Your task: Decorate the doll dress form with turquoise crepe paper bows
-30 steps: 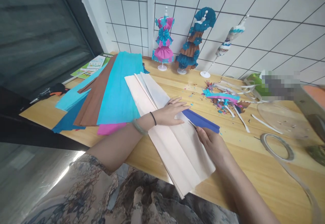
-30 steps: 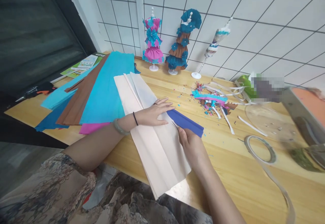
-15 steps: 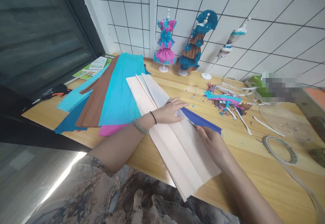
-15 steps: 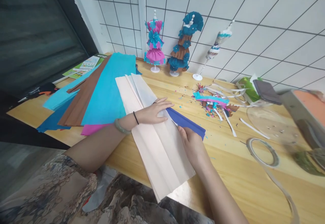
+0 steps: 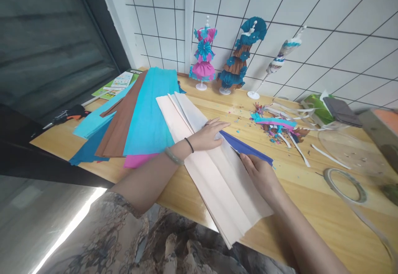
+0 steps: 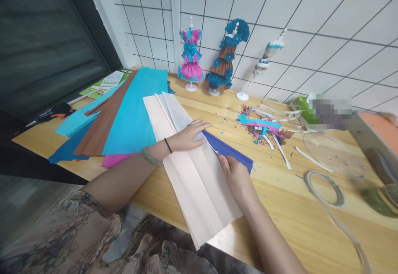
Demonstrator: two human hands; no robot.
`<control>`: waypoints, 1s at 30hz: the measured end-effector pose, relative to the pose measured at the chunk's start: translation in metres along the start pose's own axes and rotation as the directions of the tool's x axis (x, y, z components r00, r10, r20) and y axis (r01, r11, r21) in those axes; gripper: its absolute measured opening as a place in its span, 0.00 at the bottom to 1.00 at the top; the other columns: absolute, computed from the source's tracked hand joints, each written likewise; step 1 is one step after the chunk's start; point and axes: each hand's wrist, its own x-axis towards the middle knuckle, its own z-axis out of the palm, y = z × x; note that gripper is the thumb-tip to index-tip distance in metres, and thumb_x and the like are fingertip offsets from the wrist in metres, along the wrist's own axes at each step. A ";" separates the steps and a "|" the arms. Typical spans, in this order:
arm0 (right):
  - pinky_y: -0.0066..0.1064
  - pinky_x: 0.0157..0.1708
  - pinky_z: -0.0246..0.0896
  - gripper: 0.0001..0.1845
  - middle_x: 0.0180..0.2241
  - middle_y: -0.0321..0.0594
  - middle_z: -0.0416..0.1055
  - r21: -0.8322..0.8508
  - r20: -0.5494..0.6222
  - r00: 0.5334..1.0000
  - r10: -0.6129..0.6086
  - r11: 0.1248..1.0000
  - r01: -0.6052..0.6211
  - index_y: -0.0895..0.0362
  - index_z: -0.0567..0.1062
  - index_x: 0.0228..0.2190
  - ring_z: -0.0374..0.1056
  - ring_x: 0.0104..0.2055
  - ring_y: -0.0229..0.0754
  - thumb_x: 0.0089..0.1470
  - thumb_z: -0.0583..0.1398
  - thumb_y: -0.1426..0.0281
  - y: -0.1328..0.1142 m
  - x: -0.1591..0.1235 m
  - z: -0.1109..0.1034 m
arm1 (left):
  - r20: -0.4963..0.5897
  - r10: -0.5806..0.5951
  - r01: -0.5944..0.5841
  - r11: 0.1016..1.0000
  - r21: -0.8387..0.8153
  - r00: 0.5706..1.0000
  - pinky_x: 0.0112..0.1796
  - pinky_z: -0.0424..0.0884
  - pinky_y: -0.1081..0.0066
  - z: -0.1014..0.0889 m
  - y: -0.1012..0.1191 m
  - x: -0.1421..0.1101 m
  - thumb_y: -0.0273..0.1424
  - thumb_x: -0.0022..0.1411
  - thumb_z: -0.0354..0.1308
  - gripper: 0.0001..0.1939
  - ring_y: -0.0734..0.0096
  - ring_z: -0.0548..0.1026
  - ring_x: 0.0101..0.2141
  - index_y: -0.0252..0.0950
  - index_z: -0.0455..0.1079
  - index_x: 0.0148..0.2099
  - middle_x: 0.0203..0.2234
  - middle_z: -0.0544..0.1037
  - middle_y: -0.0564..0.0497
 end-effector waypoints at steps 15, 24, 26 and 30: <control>0.30 0.24 0.53 0.26 0.22 0.41 0.71 0.001 0.036 0.999 -0.005 1.000 0.005 0.56 0.69 0.23 0.65 0.26 0.44 0.54 0.43 0.53 -0.004 0.010 0.003 | -0.010 0.009 -0.010 1.000 -0.017 1.000 0.56 0.50 0.55 0.002 -0.001 -0.001 0.28 0.54 0.50 0.28 0.58 0.49 0.59 0.36 0.54 0.58 0.55 0.60 0.45; 0.29 0.23 0.52 0.25 0.20 0.40 0.70 0.001 0.004 1.000 0.006 1.000 -0.006 0.56 0.69 0.22 0.64 0.24 0.43 0.54 0.44 0.53 -0.004 0.010 0.004 | -0.026 0.021 -0.021 1.000 0.004 0.999 0.57 0.50 0.56 0.003 -0.003 -0.001 0.26 0.54 0.49 0.28 0.59 0.50 0.58 0.34 0.55 0.58 0.55 0.61 0.44; 0.29 0.23 0.52 0.26 0.20 0.40 0.70 -0.003 0.004 1.000 0.004 1.000 -0.004 0.56 0.69 0.22 0.64 0.24 0.43 0.53 0.44 0.52 -0.006 0.011 0.003 | -0.030 0.019 -0.019 1.000 -0.002 0.999 0.56 0.50 0.55 0.003 -0.003 -0.001 0.26 0.53 0.49 0.28 0.60 0.51 0.58 0.36 0.55 0.58 0.55 0.61 0.45; 0.29 0.23 0.52 0.27 0.20 0.41 0.71 0.007 0.012 1.000 -0.011 1.000 0.010 0.56 0.69 0.22 0.65 0.25 0.45 0.53 0.43 0.51 -0.009 0.016 0.005 | -0.034 0.018 -0.018 1.000 0.000 0.999 0.56 0.50 0.55 0.002 -0.001 -0.002 0.26 0.54 0.49 0.28 0.60 0.52 0.58 0.36 0.55 0.58 0.55 0.62 0.45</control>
